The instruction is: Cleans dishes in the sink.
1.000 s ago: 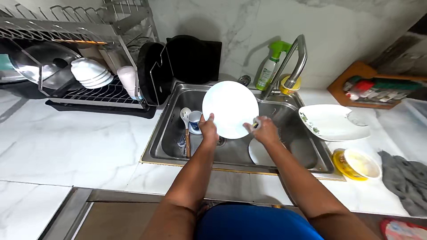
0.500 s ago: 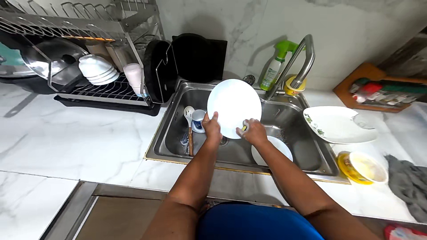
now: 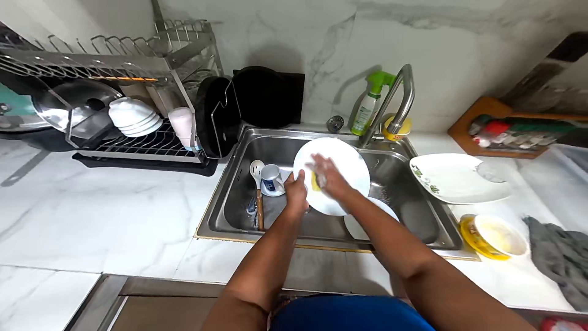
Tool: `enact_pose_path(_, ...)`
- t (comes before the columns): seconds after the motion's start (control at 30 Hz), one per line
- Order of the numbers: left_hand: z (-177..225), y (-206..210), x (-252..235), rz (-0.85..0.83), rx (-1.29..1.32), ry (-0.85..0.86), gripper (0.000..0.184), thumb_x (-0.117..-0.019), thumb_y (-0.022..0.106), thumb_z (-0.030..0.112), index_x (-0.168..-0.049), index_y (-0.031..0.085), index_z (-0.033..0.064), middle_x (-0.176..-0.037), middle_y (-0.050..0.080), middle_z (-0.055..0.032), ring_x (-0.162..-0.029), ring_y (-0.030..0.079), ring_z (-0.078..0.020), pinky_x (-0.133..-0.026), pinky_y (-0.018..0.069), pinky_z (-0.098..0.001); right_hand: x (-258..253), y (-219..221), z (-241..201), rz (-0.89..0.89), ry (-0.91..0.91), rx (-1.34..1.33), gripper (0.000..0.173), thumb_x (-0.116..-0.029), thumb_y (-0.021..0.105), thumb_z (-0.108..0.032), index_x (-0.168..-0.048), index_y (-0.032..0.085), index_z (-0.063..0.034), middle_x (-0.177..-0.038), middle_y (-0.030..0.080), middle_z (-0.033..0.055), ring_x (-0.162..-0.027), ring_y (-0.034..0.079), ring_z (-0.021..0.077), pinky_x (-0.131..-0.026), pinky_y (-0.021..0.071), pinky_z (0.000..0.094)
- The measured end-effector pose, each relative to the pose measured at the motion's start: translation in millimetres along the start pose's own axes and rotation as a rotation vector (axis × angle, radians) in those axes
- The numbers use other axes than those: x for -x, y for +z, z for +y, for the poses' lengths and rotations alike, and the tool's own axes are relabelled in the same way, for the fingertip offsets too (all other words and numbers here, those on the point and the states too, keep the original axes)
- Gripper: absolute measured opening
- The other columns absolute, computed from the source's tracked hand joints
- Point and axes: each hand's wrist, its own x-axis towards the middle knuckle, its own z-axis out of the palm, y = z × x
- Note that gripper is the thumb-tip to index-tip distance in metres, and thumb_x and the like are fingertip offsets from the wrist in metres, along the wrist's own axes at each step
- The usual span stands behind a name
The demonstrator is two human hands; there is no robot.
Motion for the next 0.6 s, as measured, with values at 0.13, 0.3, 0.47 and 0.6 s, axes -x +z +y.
enact_pose_path(0.13,0.2,7.9,12.5,-0.118,-0.093,-0.037,0.030,-0.1048,0.057,0.008,-0.132,0.058,-0.0038,-0.119,0.067,-0.0185,-0.103,0.068,-0.0200,-0.090,0.0577,-0.0375,-35.9,-52.5,39.8,0.150,0.635,0.196,0.035,-0.0990,0.061,-0.014,-0.131,0.065,-0.0016,-0.134,0.063,0.0257,-0.123,0.061,0.0455,-0.101,0.0481,0.0646)
enact_pose_path(0.3,3.8,4.8,9.2,-0.310,-0.271,-0.152,0.041,-0.0921,0.063,-0.007,-0.132,0.056,-0.0028,-0.119,0.066,-0.0168,-0.103,0.067,-0.0203,-0.088,0.0576,-0.0378,-40.7,-30.6,-12.3,-0.094,0.206,0.150,0.030,-0.0969,0.060,-0.009,-0.122,0.071,0.0013,-0.125,0.068,0.0258,-0.125,0.059,0.0418,-0.113,0.0400,0.0556)
enact_pose_path(0.47,4.3,0.6,6.4,-0.126,-0.177,-0.107,0.032,-0.0911,0.064,-0.008,-0.123,0.061,-0.0054,-0.107,0.068,-0.0168,-0.091,0.067,-0.0194,-0.079,0.0581,-0.0358,-35.1,-16.1,25.9,0.047,0.162,0.131,0.039,-0.0960,0.061,-0.006,-0.135,0.065,-0.0045,-0.144,0.056,0.0244,-0.137,0.050,0.0433,-0.116,0.0392,0.0565)
enact_pose_path(0.6,7.2,0.6,-0.8,-0.021,-0.053,-0.053,0.032,-0.0957,0.061,-0.006,-0.128,0.060,-0.0063,-0.116,0.066,-0.0206,-0.098,0.066,-0.0214,-0.084,0.0572,-0.0368,-6.9,-29.9,45.3,0.219,0.528,0.184,0.042,-0.0997,0.055,-0.005,-0.142,0.056,-0.0007,-0.156,0.041,0.0289,-0.139,0.047,0.0488,-0.113,0.0427,0.0569)
